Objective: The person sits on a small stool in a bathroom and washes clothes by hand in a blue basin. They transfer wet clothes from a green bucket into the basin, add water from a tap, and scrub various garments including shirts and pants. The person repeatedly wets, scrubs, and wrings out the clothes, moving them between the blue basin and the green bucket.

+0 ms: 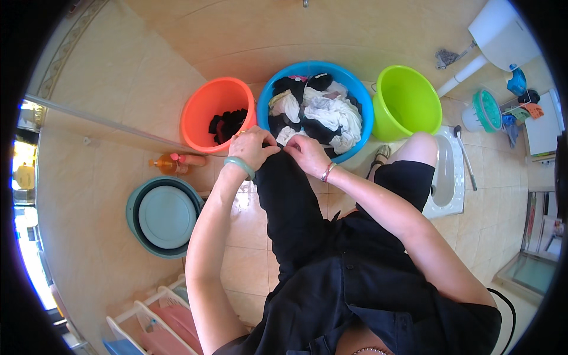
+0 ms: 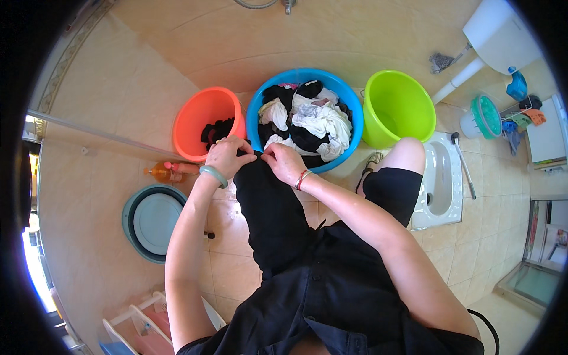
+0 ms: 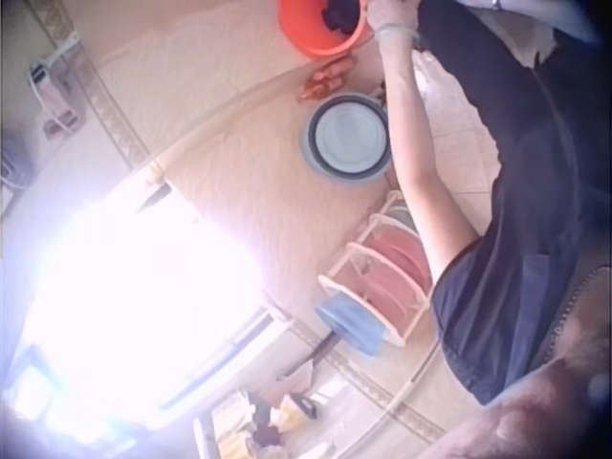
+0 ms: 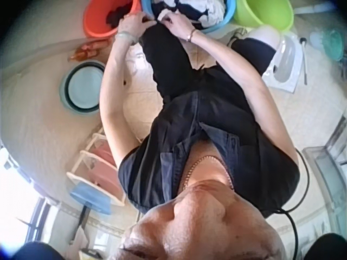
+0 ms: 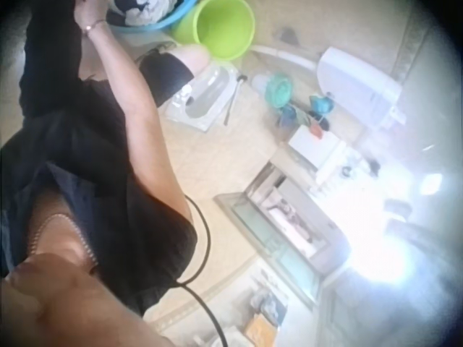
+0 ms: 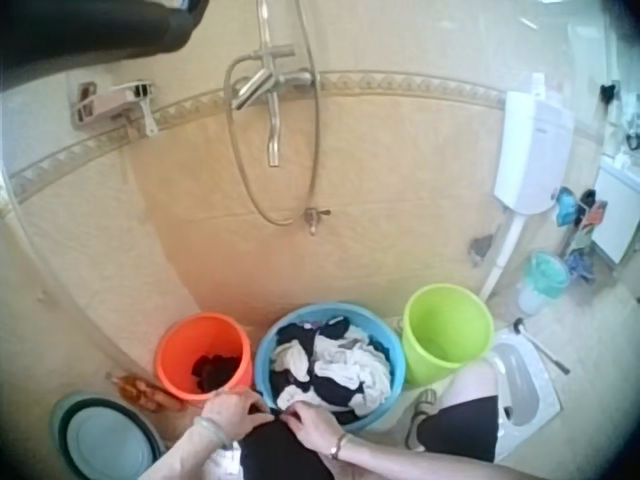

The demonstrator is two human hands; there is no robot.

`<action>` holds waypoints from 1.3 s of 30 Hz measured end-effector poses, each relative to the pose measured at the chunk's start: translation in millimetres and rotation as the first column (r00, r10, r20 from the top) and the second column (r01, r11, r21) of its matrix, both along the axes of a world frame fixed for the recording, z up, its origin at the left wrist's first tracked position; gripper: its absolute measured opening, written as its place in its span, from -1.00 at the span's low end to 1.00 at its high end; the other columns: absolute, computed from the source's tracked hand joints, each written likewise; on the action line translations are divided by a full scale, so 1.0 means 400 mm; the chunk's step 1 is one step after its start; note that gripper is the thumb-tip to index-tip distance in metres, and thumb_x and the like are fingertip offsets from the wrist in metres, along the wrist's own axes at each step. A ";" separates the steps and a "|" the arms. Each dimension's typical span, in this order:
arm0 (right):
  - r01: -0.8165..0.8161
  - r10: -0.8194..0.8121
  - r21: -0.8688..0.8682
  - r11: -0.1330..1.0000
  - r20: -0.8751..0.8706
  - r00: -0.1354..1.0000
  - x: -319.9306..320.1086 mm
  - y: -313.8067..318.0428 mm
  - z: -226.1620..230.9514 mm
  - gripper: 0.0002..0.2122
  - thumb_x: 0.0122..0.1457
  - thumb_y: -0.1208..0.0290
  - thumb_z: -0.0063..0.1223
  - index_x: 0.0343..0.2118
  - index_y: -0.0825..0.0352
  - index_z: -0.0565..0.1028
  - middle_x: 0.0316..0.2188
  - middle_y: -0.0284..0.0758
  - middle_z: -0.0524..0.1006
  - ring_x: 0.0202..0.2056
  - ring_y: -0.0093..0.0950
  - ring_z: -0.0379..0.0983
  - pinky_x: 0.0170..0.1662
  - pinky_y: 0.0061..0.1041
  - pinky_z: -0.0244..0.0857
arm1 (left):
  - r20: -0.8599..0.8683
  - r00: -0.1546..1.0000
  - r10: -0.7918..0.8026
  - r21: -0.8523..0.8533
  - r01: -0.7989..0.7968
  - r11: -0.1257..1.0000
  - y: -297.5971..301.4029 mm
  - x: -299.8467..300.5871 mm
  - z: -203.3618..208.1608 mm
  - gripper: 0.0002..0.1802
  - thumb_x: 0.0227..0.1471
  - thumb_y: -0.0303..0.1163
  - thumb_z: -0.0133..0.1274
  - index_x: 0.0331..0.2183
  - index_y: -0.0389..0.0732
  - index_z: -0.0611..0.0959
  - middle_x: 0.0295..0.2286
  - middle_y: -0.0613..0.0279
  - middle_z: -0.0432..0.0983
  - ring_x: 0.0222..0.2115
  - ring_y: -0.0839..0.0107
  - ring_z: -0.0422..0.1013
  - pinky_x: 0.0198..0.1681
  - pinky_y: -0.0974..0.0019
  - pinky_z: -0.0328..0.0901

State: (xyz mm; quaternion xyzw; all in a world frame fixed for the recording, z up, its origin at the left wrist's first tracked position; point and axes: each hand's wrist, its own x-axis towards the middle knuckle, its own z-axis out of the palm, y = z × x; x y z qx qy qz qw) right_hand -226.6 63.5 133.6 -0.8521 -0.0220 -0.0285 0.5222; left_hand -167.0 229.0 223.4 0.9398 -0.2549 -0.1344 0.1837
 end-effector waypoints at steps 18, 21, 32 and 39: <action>-0.403 0.404 0.048 0.914 -0.026 0.914 -0.117 -0.037 0.073 -0.83 0.11 0.33 0.03 -0.39 0.35 0.42 -0.43 -0.18 0.51 -0.38 -0.24 0.46 -0.33 -0.35 0.31 | -0.153 0.910 -0.385 0.132 0.405 0.905 0.033 -0.097 0.062 -0.86 -0.10 -0.34 0.17 -0.48 -0.17 0.57 -0.47 0.19 0.50 -0.32 0.21 0.43 -0.16 0.18 0.23; -0.394 0.396 0.060 0.917 -0.021 0.918 -0.116 -0.027 0.073 -0.85 0.11 0.37 0.04 -0.38 0.35 0.40 -0.44 -0.21 0.48 -0.39 -0.26 0.44 -0.32 -0.35 0.30 | -0.096 0.902 -0.421 0.131 0.431 0.893 0.045 -0.100 0.055 -0.88 -0.11 -0.38 0.16 -0.49 -0.16 0.55 -0.49 0.20 0.49 -0.31 0.19 0.42 -0.18 0.18 0.24; -0.647 0.657 0.113 0.754 -0.093 0.748 -0.160 -0.029 0.131 -0.80 0.07 0.27 0.02 -0.44 0.33 0.43 -0.47 -0.17 0.49 -0.38 -0.18 0.46 -0.33 -0.28 0.33 | -0.630 0.643 -0.436 -0.130 0.466 0.875 0.048 -0.165 0.113 -0.85 0.07 -0.30 -0.02 -0.35 -0.15 0.42 -0.62 0.25 0.51 -0.50 0.11 0.47 -0.39 0.10 0.31; -0.826 0.818 0.126 0.550 -0.279 0.503 -0.266 -0.045 0.097 -0.74 0.09 0.22 -0.01 -0.39 0.36 0.48 -0.38 -0.09 0.53 -0.29 -0.12 0.47 -0.29 -0.21 0.34 | -0.830 0.338 -0.443 -0.138 0.646 0.751 -0.004 -0.266 0.032 -0.83 0.07 -0.27 -0.03 -0.35 -0.16 0.45 -0.59 0.20 0.52 -0.46 0.14 0.49 -0.37 0.13 0.34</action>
